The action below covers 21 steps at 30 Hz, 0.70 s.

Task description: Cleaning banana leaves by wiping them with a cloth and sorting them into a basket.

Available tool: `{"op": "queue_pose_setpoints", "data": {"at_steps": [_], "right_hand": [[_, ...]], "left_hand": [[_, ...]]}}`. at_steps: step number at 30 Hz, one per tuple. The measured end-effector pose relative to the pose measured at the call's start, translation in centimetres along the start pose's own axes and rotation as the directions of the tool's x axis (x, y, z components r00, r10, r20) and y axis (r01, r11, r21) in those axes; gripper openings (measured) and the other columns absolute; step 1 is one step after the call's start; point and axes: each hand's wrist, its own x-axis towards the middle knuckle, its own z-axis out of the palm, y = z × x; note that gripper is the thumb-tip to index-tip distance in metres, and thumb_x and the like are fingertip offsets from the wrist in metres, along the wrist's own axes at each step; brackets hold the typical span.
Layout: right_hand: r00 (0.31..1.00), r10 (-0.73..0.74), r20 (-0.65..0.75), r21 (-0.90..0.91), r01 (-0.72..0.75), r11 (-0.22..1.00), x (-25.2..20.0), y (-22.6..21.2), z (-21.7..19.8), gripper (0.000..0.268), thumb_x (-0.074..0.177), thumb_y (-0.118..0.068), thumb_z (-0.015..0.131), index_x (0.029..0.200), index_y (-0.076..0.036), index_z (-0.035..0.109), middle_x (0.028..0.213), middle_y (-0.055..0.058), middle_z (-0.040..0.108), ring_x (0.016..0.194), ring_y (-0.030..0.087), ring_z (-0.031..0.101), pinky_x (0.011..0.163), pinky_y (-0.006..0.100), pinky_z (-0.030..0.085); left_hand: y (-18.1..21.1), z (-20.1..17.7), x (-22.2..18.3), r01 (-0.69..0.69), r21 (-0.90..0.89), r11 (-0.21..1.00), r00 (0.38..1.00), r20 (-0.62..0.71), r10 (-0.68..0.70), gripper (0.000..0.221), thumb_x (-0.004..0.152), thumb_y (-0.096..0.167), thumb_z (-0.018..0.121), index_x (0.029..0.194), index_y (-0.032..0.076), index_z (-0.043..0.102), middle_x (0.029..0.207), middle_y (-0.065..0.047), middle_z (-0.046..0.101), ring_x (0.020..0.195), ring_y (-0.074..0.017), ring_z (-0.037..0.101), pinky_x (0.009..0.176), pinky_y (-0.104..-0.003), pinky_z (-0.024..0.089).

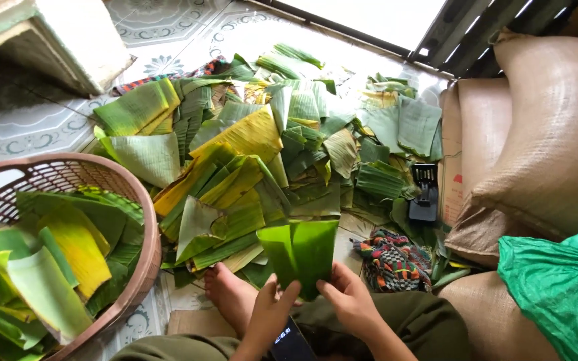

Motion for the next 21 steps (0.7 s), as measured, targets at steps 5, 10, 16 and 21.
{"op": "queue_pose_setpoints", "data": {"at_steps": [5, 10, 16, 21], "right_hand": [[0.999, -0.035, 0.006, 0.023, 0.035, 0.999, -1.0, 0.9, -1.6, 0.021, 0.096, 0.002, 0.054, 0.114, 0.001, 0.064, 0.101, 0.012, 0.070, 0.091, 0.018, 0.063, 0.080, 0.033, 0.054], [0.990, 0.070, 0.123, 0.268, -0.101, 0.958, -1.9, 1.8, -1.1, 0.055, 0.091, -0.020, 0.066, 0.140, 0.000, 0.050, 0.128, 0.018, 0.064, 0.116, 0.023, 0.061, 0.098, 0.037, 0.052], [0.979, 0.156, -0.131, 0.164, -0.134, 0.977, -1.1, 0.1, -1.7, 0.077, 0.070, -0.005, 0.087, 0.140, -0.002, 0.054, 0.122, 0.022, 0.077, 0.106, 0.032, 0.075, 0.092, 0.043, 0.063], [0.907, 0.366, -0.208, 0.221, -0.320, 0.921, -1.3, 2.0, -2.9, 0.054, 0.085, -0.002, 0.070, 0.138, 0.002, 0.060, 0.128, 0.021, 0.074, 0.114, 0.034, 0.070, 0.095, 0.046, 0.058]], "left_hand": [[-2.7, 1.2, 1.2, -0.130, 0.282, 0.951, 0.968, -0.173, 0.184, 0.085, 0.088, 0.031, 0.068, 0.159, 0.015, 0.024, 0.152, -0.007, 0.053, 0.116, -0.0181, 0.071, 0.085, -0.032, 0.057], [-1.1, 3.2, -0.5, 0.026, 0.134, 0.991, 0.996, 0.078, -0.037, 0.057, 0.085, 0.044, 0.069, 0.131, 0.011, 0.065, 0.123, -0.007, 0.078, 0.113, -0.0155, 0.072, 0.098, -0.029, 0.056], [-2.9, 2.1, 0.9, 0.237, -0.416, 0.878, 0.907, -0.229, -0.353, 0.097, 0.076, -0.002, 0.075, 0.159, 0.001, 0.025, 0.133, -0.034, 0.066, 0.112, -0.0387, 0.068, 0.099, -0.042, 0.053], [-4.8, 0.3, 2.4, 0.114, -0.206, 0.972, 0.920, -0.346, -0.182, 0.035, 0.083, -0.005, 0.068, 0.117, 0.000, 0.060, 0.099, -0.022, 0.072, 0.087, -0.0304, 0.068, 0.078, -0.038, 0.056]]}}
